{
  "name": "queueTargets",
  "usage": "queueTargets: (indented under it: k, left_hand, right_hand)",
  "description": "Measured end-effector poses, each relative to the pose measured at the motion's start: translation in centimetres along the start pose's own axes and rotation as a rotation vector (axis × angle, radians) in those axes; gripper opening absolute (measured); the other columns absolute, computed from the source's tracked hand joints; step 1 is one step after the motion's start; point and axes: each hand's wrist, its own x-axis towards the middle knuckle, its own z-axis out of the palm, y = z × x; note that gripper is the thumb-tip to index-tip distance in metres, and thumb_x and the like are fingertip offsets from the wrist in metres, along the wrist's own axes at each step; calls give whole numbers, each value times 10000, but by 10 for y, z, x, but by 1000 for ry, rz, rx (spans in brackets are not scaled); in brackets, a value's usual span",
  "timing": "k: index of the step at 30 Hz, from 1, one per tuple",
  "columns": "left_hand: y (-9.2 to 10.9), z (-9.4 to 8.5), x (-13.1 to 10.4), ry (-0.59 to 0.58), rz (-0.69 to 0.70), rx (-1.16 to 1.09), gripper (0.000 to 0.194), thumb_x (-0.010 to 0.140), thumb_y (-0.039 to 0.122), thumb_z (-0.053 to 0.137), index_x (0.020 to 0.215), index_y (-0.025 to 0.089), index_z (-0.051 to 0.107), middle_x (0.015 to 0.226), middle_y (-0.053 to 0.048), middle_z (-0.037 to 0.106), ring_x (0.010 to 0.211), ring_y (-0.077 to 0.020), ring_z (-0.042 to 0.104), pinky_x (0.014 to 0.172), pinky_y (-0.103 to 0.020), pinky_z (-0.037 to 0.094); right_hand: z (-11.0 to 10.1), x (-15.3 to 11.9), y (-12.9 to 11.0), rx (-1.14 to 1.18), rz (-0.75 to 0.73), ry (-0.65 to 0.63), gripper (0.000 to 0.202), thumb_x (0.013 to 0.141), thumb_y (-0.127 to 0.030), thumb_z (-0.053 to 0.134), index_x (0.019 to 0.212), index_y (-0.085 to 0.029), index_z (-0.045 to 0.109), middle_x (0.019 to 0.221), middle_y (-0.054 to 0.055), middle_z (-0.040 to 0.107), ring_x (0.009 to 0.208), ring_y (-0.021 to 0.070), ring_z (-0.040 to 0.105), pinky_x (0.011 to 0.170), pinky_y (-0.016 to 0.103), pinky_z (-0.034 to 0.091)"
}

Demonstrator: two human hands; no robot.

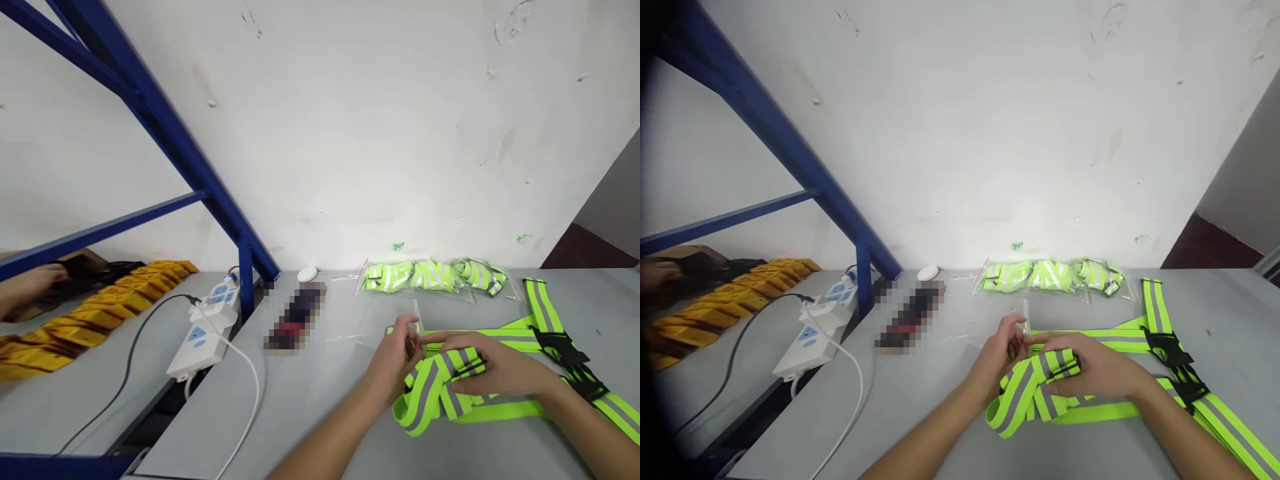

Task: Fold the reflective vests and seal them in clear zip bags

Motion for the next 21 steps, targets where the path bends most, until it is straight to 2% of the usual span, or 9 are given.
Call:
queueTargets:
  k: [2,5,8,11,12,14,17,21]
  left_hand:
    - [-2,2,1,29,-6,11,439,793,191,505,1215,241,390,793,48,531,643,-93,496,628,-217,413]
    - [-1,1,2,38,32,73,381,802,174,493,1175,228,436,773,46,530,640,-96,492,620,-212,405]
    - [0,-4,3,46,143,178,239,822,143,459,1034,213,543,777,29,521,617,-92,475,623,-218,403]
    - [0,-9,3,36,304,175,237,835,90,405,928,194,597,755,31,489,480,-53,378,591,-225,403]
    - [0,-10,3,53,359,177,245,839,81,398,910,191,605,755,27,493,468,-50,375,585,-227,407]
    - [0,-13,5,145,457,233,209,851,100,428,889,193,611,784,1,529,542,-75,470,606,-231,434]
    - [0,-16,8,270,538,378,87,854,171,534,871,204,613,831,-34,583,747,-135,575,676,-244,474]
    - [-1,-19,11,285,558,445,147,836,99,498,862,212,590,819,-17,578,727,-121,557,682,-239,476]
  right_hand:
    - [2,0,-4,-51,43,14,380,720,-352,725,1091,-277,701,1368,54,552,1099,298,614,798,339,540]
    - [2,-1,-6,-115,74,4,388,725,-359,720,1102,-268,701,1408,54,509,1190,320,551,853,336,516]
    - [0,-2,-7,-114,138,-15,426,755,-376,695,1173,-296,662,1472,20,425,1228,307,519,882,338,509]
    - [-3,-1,-5,-55,196,-22,492,768,-393,690,1246,-313,611,1465,4,437,1238,286,510,930,348,487]
    - [-3,0,-4,-35,210,-16,505,760,-399,700,1248,-303,612,1440,9,472,1249,285,498,965,354,463]
    - [-4,2,0,8,244,7,516,735,-416,723,1224,-277,630,1380,20,539,1243,287,500,993,362,440]
    - [-3,3,7,82,321,48,527,701,-440,739,1188,-258,652,1199,25,665,1089,281,603,897,369,505]
    - [0,4,14,107,374,115,468,682,-456,741,1099,-247,693,944,2,736,849,249,669,745,349,550]
